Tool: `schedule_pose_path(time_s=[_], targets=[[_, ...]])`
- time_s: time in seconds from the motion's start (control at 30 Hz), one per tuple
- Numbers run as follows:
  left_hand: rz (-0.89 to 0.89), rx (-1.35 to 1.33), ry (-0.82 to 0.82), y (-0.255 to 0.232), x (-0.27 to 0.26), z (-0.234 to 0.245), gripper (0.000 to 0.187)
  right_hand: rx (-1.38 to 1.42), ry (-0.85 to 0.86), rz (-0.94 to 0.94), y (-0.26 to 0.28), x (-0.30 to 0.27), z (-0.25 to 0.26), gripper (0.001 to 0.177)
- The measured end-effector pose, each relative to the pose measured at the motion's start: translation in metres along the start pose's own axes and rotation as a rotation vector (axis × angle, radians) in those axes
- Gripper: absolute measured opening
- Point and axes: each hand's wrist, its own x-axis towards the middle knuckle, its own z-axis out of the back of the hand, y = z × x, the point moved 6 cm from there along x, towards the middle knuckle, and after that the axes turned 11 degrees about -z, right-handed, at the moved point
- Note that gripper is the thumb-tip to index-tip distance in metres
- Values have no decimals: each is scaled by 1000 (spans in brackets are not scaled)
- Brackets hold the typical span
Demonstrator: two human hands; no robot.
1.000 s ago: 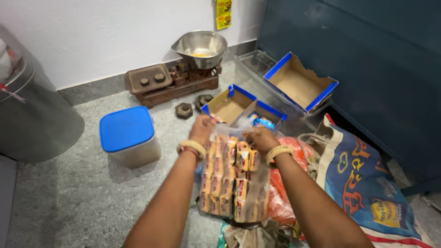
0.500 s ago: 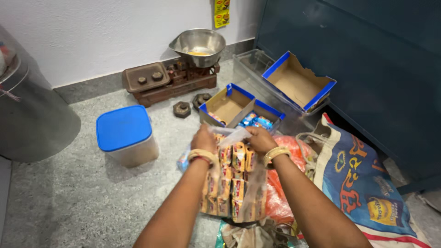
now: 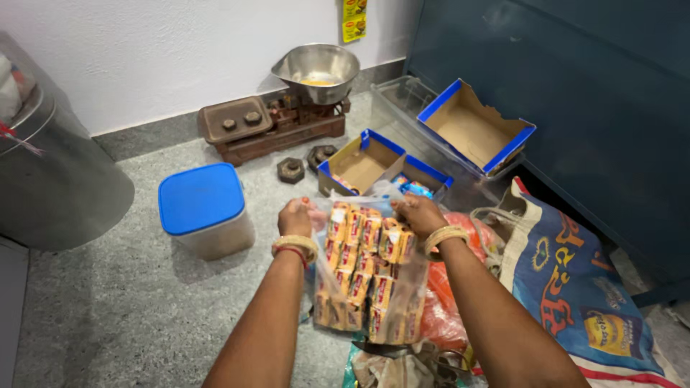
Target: The person sits on the floor and organizes snack items. They open a plastic container, remove a bundle of packaged snacks from a cloth bag, cut the plastic wrapping with scissors, and place the individual snack packets into a cardboard box.
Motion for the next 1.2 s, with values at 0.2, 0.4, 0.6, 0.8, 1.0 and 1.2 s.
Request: schedule_pose_path(time_s=[0.2, 0.4, 0.6, 0.8, 1.0, 1.2], targets=[[-67, 290, -41, 0, -11, 7, 23, 19, 36, 30, -7, 5, 2, 27], [-237, 595, 138, 36, -6, 32, 39, -111, -127, 183, -16, -14, -3, 26], [-147, 884, 262, 91, -26, 57, 45, -343, -594, 477, -1, -83, -28, 30], [8, 669, 261, 86, -80, 56, 49, -38, -725, 102, -41, -125, -30, 66], [206, 685, 127, 74, -122, 58, 60, 152, -438, -290, -103, -139, -45, 66], [212, 583, 98, 90, -136, 60, 62, 404, -150, -243, -110, -122, -52, 58]])
